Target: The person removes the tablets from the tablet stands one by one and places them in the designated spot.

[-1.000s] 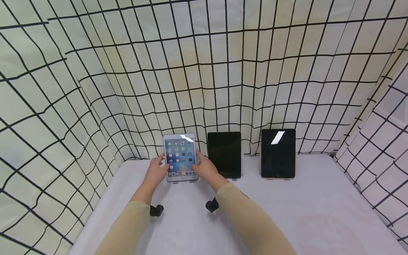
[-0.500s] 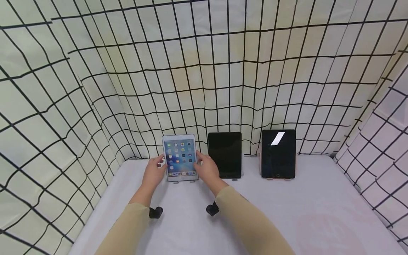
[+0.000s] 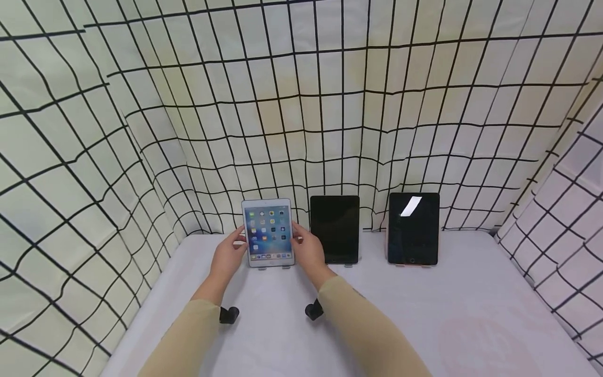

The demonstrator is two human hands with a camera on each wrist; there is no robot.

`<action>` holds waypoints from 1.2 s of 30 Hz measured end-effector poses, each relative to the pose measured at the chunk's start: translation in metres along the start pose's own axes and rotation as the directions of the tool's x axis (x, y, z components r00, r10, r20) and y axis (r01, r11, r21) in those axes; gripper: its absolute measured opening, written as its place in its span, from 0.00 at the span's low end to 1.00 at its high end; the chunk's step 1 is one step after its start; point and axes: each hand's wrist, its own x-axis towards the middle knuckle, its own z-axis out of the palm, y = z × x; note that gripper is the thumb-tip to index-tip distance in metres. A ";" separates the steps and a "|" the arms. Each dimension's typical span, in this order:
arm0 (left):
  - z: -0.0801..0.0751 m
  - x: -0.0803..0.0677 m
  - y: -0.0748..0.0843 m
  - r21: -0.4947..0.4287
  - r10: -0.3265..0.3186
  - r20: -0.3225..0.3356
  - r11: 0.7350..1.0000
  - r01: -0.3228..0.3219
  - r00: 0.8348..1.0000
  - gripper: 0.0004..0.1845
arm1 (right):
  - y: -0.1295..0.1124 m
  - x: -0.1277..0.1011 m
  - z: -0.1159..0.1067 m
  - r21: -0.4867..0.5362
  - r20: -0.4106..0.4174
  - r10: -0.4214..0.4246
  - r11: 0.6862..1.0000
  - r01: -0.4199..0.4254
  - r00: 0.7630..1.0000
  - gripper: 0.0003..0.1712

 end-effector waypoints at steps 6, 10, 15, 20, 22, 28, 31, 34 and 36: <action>0.001 0.003 -0.001 0.015 0.032 0.009 0.999 -0.032 0.999 0.37 | 0.003 0.003 0.000 -0.005 -0.011 -0.037 0.999 0.037 0.999 0.36; 0.001 0.004 -0.002 0.036 0.043 0.007 0.998 -0.043 0.999 0.41 | 0.005 0.005 0.000 -0.012 -0.017 -0.059 0.998 0.059 0.998 0.38; 0.001 0.004 -0.002 0.042 0.047 0.002 0.998 -0.047 0.999 0.42 | 0.006 0.007 0.000 -0.019 -0.014 -0.081 0.997 0.081 0.997 0.39; 0.000 0.003 -0.001 0.029 0.046 0.010 0.998 -0.047 0.999 0.42 | 0.005 0.007 0.001 -0.013 -0.014 -0.085 0.996 0.085 0.996 0.39; -0.001 0.004 -0.002 0.022 0.046 0.012 0.999 -0.047 0.999 0.42 | 0.005 0.007 0.002 -0.004 -0.010 -0.078 0.997 0.078 0.997 0.39; -0.002 0.003 -0.001 0.004 0.051 0.009 0.999 -0.051 0.999 0.42 | 0.005 0.006 0.001 0.020 -0.005 -0.078 0.997 0.078 0.997 0.40; -0.003 0.002 -0.001 -0.001 0.062 0.005 0.998 -0.062 0.998 0.41 | 0.005 0.005 0.001 0.034 -0.009 -0.087 0.996 0.087 0.996 0.40; -0.005 0.001 -0.001 -0.016 0.068 0.003 0.998 -0.068 0.998 0.40 | 0.006 0.004 0.001 0.045 -0.003 -0.088 0.995 0.088 0.996 0.40; -0.006 -0.001 -0.001 -0.032 0.066 0.007 0.997 -0.066 0.998 0.40 | 0.006 0.003 0.000 0.050 0.001 -0.087 0.995 0.087 0.996 0.40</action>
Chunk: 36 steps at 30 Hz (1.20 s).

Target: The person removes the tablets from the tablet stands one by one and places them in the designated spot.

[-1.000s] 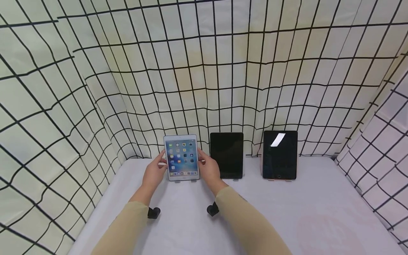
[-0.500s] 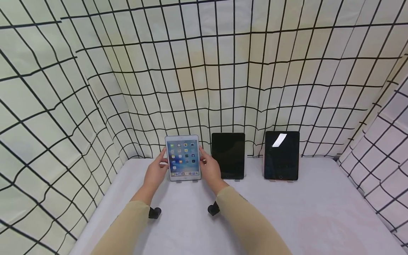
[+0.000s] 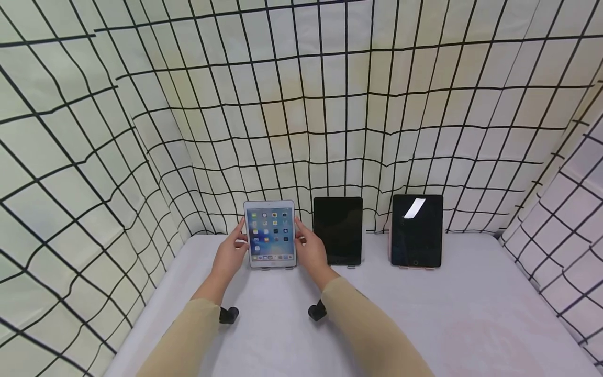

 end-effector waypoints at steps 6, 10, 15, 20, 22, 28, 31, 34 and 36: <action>-0.003 -0.004 0.002 -0.025 -0.017 0.032 1.000 0.018 0.999 0.41 | -0.002 -0.004 -0.004 0.005 0.008 0.016 1.000 -0.016 1.000 0.40; -0.002 -0.007 0.004 -0.040 -0.020 0.039 0.999 0.021 0.999 0.41 | -0.002 -0.006 -0.007 0.013 0.018 0.038 0.999 -0.039 0.999 0.40; -0.004 -0.011 0.006 -0.077 -0.030 0.048 0.996 0.033 0.998 0.41 | -0.003 -0.010 -0.010 0.046 0.040 0.053 0.997 -0.055 0.998 0.40; -0.008 -0.017 0.008 -0.117 -0.054 0.074 0.991 0.062 0.996 0.40 | -0.003 -0.014 -0.014 0.067 0.059 0.065 0.995 -0.069 0.996 0.41; -0.009 -0.019 0.008 -0.131 -0.058 0.087 0.989 0.069 0.995 0.40 | -0.004 -0.016 -0.016 0.077 0.067 0.075 0.994 -0.080 0.995 0.40; -0.009 -0.023 0.008 -0.159 -0.054 0.114 0.985 0.072 0.992 0.39 | -0.003 -0.020 -0.023 0.103 0.096 0.096 0.989 -0.106 0.991 0.40; -0.008 -0.026 0.007 -0.169 -0.049 0.122 0.983 0.070 0.991 0.39 | -0.003 -0.022 -0.025 0.114 0.105 0.099 0.987 -0.111 0.990 0.40; -0.008 -0.028 0.008 -0.183 -0.052 0.125 0.980 0.074 0.991 0.40 | -0.003 -0.024 -0.028 0.128 0.111 0.103 0.985 -0.117 0.988 0.40; -0.008 -0.029 0.009 -0.185 -0.059 0.129 0.979 0.083 0.990 0.40 | -0.003 -0.025 -0.029 0.137 0.120 0.103 0.983 -0.119 0.988 0.40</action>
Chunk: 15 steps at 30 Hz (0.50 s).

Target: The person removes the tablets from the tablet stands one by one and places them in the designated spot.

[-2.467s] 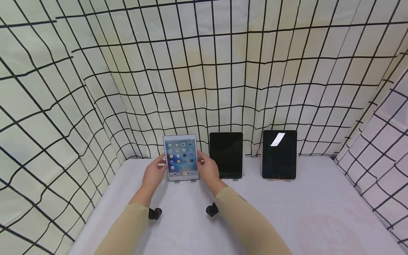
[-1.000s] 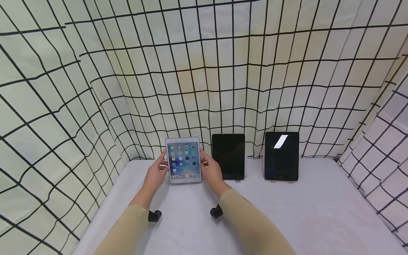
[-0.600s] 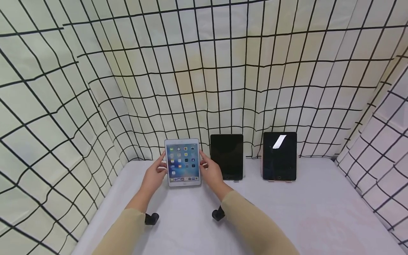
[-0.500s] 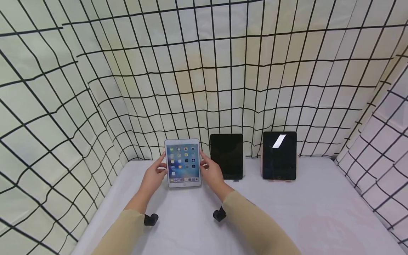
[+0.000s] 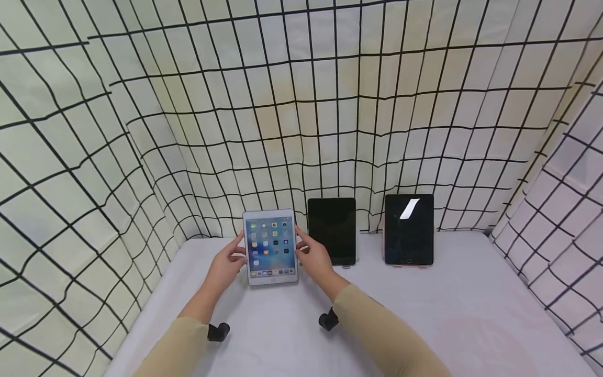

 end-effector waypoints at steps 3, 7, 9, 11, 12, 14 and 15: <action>0.000 -0.002 0.001 0.005 -0.016 0.007 1.000 0.016 1.000 0.41 | -0.001 -0.003 -0.001 0.009 0.020 0.006 1.000 -0.006 1.000 0.40; -0.002 -0.004 0.001 0.012 -0.033 0.027 0.999 0.032 0.999 0.40 | -0.003 -0.008 -0.003 0.004 0.042 0.012 1.000 -0.013 0.999 0.40; -0.003 -0.005 0.000 0.012 -0.037 0.037 0.999 0.037 0.999 0.40 | -0.004 -0.010 -0.004 0.001 0.049 0.015 1.000 -0.015 0.999 0.40; -0.003 -0.005 -0.001 0.007 -0.039 0.042 0.999 0.039 0.998 0.41 | -0.005 -0.012 -0.004 0.003 0.055 0.017 1.000 -0.018 0.998 0.40; -0.003 -0.006 -0.001 0.008 -0.040 0.043 0.999 0.039 0.998 0.41 | -0.006 -0.013 -0.004 0.005 0.056 0.019 1.000 -0.019 0.998 0.40; -0.004 -0.007 -0.002 0.012 -0.043 0.045 0.999 0.042 0.998 0.41 | -0.006 -0.015 -0.003 0.011 0.057 0.023 1.000 -0.024 0.998 0.39; -0.004 -0.008 -0.002 0.012 -0.044 0.047 0.999 0.043 0.998 0.41 | -0.007 -0.016 -0.003 0.013 0.057 0.024 1.000 -0.025 0.998 0.39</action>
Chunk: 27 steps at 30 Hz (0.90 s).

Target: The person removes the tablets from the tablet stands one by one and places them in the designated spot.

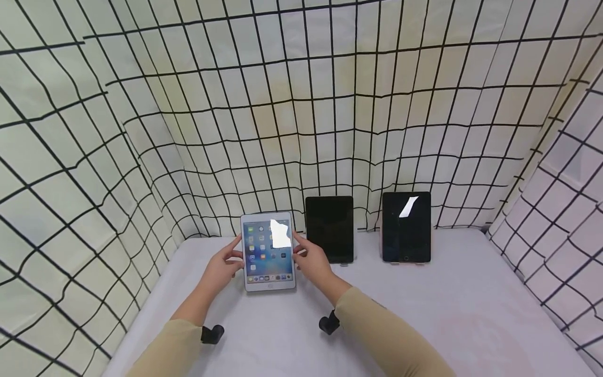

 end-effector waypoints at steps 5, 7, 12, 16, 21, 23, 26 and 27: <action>-0.002 -0.002 0.000 -0.021 0.008 0.023 1.000 -0.008 1.000 0.41 | -0.001 -0.002 0.000 0.018 0.000 0.017 1.000 -0.017 1.000 0.39; -0.003 -0.003 -0.001 -0.041 0.009 0.038 0.999 -0.007 0.999 0.42 | -0.001 -0.003 0.000 0.025 0.002 0.034 0.999 -0.034 0.999 0.39; -0.005 -0.005 -0.006 -0.049 0.003 0.078 0.999 0.001 0.997 0.43 | 0.001 -0.007 0.000 0.045 0.022 0.078 0.996 -0.079 0.997 0.39; -0.008 -0.007 -0.009 -0.027 -0.010 0.097 1.000 0.013 0.995 0.43 | 0.001 -0.011 0.002 0.066 0.054 0.110 0.991 -0.114 0.992 0.40; -0.012 -0.012 -0.014 -0.017 -0.030 0.126 0.999 0.032 0.992 0.43 | 0.004 -0.017 0.007 0.074 0.076 0.137 0.987 -0.143 0.988 0.40; -0.013 -0.015 -0.015 -0.013 -0.037 0.138 0.999 0.040 0.990 0.43 | 0.006 -0.019 0.009 0.073 0.079 0.141 0.986 -0.147 0.987 0.40; -0.015 -0.018 -0.017 0.001 -0.060 0.148 0.998 0.061 0.987 0.43 | 0.009 -0.024 0.013 0.085 0.090 0.146 0.985 -0.153 0.985 0.40; -0.016 -0.019 -0.018 0.008 -0.066 0.151 0.998 0.066 0.986 0.43 | 0.010 -0.025 0.014 0.091 0.095 0.150 0.983 -0.158 0.984 0.41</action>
